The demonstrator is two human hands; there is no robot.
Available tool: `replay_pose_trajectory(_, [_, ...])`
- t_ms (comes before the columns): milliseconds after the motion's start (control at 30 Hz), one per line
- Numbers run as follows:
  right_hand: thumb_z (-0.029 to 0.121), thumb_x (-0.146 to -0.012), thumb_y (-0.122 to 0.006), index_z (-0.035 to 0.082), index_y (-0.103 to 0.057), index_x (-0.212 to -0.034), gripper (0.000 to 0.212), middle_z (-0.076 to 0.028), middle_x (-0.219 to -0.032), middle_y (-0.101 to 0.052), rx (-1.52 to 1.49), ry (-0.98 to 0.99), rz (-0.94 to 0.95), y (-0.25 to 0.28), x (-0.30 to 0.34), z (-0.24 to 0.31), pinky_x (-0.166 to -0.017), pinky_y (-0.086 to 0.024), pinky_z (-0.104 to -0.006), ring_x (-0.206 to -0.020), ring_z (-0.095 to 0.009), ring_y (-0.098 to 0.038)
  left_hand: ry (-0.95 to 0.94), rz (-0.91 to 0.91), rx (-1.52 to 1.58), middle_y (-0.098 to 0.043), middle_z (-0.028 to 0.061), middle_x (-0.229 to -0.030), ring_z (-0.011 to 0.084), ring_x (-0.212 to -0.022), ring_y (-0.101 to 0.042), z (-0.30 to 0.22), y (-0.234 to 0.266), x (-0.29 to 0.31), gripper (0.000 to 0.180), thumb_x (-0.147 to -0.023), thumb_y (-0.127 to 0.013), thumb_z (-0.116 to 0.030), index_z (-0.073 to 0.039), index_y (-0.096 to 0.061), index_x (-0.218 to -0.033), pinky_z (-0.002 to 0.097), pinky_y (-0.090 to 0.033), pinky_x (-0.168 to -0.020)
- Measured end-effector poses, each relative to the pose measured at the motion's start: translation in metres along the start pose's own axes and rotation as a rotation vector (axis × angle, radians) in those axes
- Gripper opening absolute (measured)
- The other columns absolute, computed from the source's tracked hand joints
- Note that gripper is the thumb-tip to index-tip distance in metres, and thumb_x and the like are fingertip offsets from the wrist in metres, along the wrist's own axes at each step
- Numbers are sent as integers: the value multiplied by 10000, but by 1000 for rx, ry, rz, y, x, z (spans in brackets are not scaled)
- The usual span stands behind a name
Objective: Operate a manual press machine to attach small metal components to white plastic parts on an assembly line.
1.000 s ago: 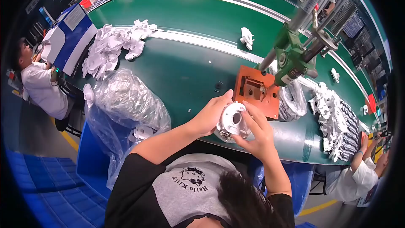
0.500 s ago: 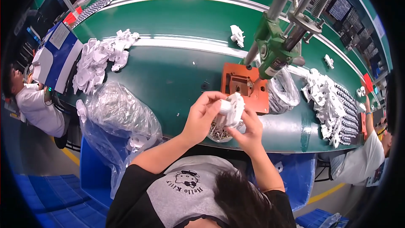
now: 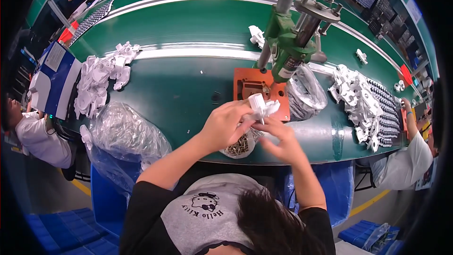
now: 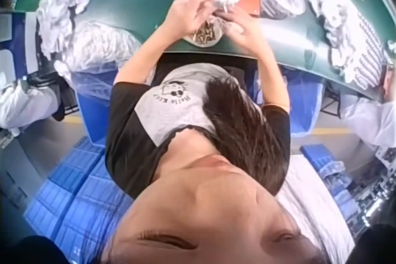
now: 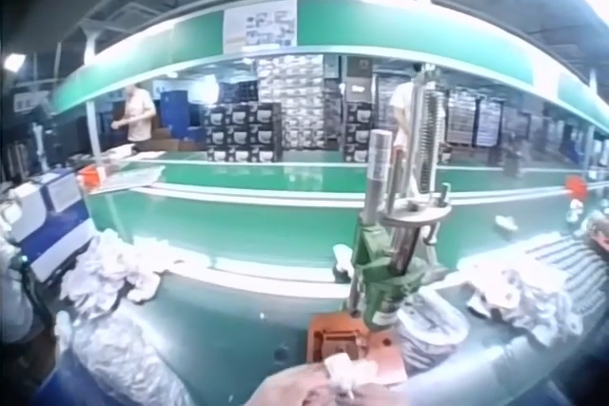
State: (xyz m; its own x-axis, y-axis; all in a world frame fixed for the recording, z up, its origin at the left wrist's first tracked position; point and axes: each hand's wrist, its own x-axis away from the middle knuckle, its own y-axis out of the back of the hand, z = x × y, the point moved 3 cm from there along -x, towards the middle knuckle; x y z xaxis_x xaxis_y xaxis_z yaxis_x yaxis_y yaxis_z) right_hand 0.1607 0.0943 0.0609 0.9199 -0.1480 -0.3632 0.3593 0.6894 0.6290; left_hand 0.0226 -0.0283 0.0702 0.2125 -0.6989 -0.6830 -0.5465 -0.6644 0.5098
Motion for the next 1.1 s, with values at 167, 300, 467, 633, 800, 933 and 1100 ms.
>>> replay_pose_trajectory(167, [120,-788,-539,-17,-647,-811,175,-158,-741,-652,233,-425,-404,78,-15,-85,-635,-491,-373,-660,-266,-636,-145,62,-323,-612,196,-1021,341,-910,-615,15,-5,-23,250,-743,-649,-81,-19,-538,-958,411,-505,-805])
replay_pose_trajectory(300, [205,-773,-579,25,-665,-813,203,-186,-802,-653,684,-704,-340,104,-8,-177,-677,-503,-421,-754,-357,-637,-243,117,-541,-605,200,-950,327,-885,-618,30,-22,-26,200,-717,-595,-99,-51,-535,-902,402,-504,-822])
replay_pose_trajectory(467, [215,-728,-602,61,-681,-789,184,-193,-828,-650,842,-902,-184,99,-9,-208,-722,-511,-431,-792,-369,-632,-196,212,-586,-594,244,-971,339,-922,-613,44,-51,-20,167,-702,-572,-112,-60,-557,-860,396,-494,-811])
replay_pose_trajectory(633, [200,-730,-597,62,-683,-791,173,-178,-829,-656,921,-844,-113,96,-17,-204,-720,-512,-428,-795,-358,-635,-160,226,-547,-578,279,-1044,363,-994,-585,45,-49,-16,213,-773,-605,-209,-24,-559,-867,410,-456,-863])
replay_pose_trajectory(800, [139,-764,-585,51,-684,-796,137,-140,-885,-662,894,-531,-411,93,-32,-150,-748,-500,-382,-825,-317,-631,-129,235,-426,-550,266,-1122,379,-1114,-508,42,-43,-8,483,-717,-670,-429,-20,-581,-957,428,-387,-963])
replay_pose_trajectory(933, [73,-725,-664,29,-679,-809,96,-112,-872,-649,347,-117,-393,47,-54,-90,-779,-455,-347,-822,-278,-592,-122,217,-433,-547,234,-1148,358,-1124,-504,43,-42,-6,538,-687,-707,-428,-19,-595,-1018,429,-392,-965])
replay_pose_trajectory(1100, [104,-709,-687,27,-674,-753,90,-73,-813,-662,389,79,-304,20,-53,-82,-743,-424,-343,-833,-244,-603,-80,230,-392,-554,220,-1140,341,-1116,-513,43,-42,-8,538,-665,-723,-416,-23,-590,-1007,426,-399,-956])
